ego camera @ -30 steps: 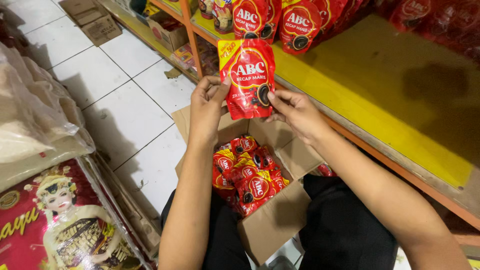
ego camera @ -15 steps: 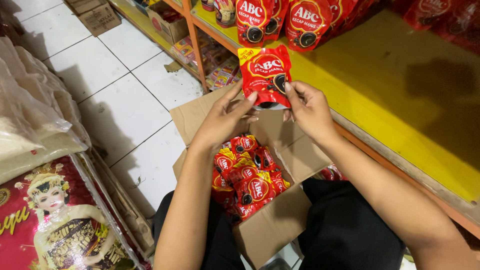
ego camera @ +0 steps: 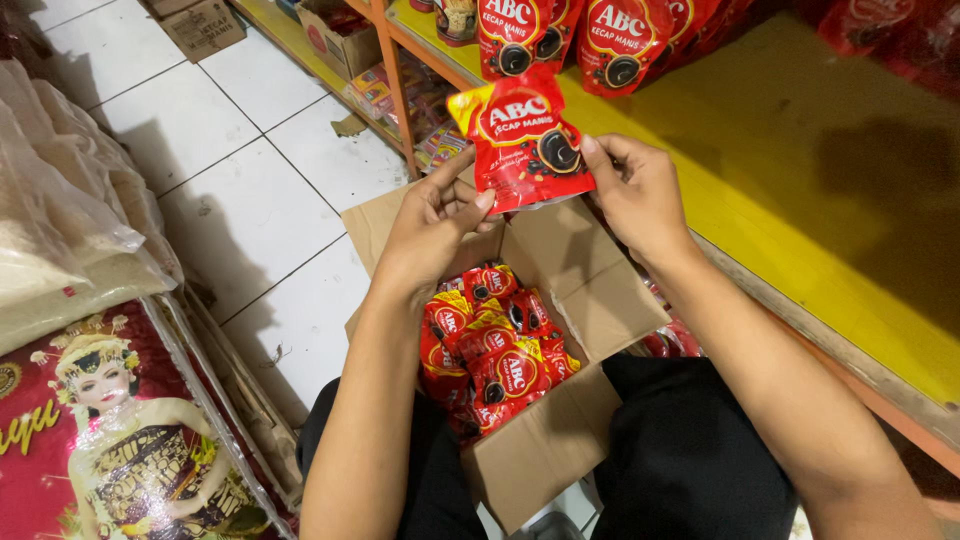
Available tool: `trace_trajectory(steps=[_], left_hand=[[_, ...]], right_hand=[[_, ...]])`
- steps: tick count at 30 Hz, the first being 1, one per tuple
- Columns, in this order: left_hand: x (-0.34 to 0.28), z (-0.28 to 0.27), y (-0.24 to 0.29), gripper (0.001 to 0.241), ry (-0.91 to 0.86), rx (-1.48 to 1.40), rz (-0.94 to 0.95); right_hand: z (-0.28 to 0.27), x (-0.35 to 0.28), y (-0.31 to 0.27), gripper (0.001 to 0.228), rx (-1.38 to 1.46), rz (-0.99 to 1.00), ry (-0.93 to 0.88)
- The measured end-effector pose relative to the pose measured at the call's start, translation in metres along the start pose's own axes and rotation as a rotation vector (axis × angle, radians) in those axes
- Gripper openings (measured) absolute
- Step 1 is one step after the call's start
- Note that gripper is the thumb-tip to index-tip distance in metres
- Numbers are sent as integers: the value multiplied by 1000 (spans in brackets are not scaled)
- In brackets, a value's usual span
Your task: The person removes sauce packets from a cardboard box and places them on a shelf, then handles and organizes the remaining packets inside the box.
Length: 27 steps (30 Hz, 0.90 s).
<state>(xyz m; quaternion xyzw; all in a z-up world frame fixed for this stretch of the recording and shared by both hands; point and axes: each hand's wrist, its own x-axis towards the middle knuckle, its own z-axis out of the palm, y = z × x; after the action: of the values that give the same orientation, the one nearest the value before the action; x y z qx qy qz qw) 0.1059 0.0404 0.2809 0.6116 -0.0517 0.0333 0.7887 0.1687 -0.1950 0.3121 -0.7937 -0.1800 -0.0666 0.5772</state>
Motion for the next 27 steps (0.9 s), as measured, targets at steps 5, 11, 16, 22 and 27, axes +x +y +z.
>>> trace_trajectory(steps=[5,11,16,22,27], left_hand=[[-1,-8,-6,68,-34,-92,-54],[2,-3,-16,61,19,-349,-162],[8,-4,-13,35,85,-684,-65],[5,-6,1,35,341,-368,116],[-2,5,3,30,306,-186,217]], right_hand=[[4,-1,3,27,241,109,-52],[5,-13,-10,22,54,-72,-37],[4,-19,-12,17,20,-279,-112],[9,-11,-3,17,161,23,-291],[19,-14,-3,26,83,-59,-309]])
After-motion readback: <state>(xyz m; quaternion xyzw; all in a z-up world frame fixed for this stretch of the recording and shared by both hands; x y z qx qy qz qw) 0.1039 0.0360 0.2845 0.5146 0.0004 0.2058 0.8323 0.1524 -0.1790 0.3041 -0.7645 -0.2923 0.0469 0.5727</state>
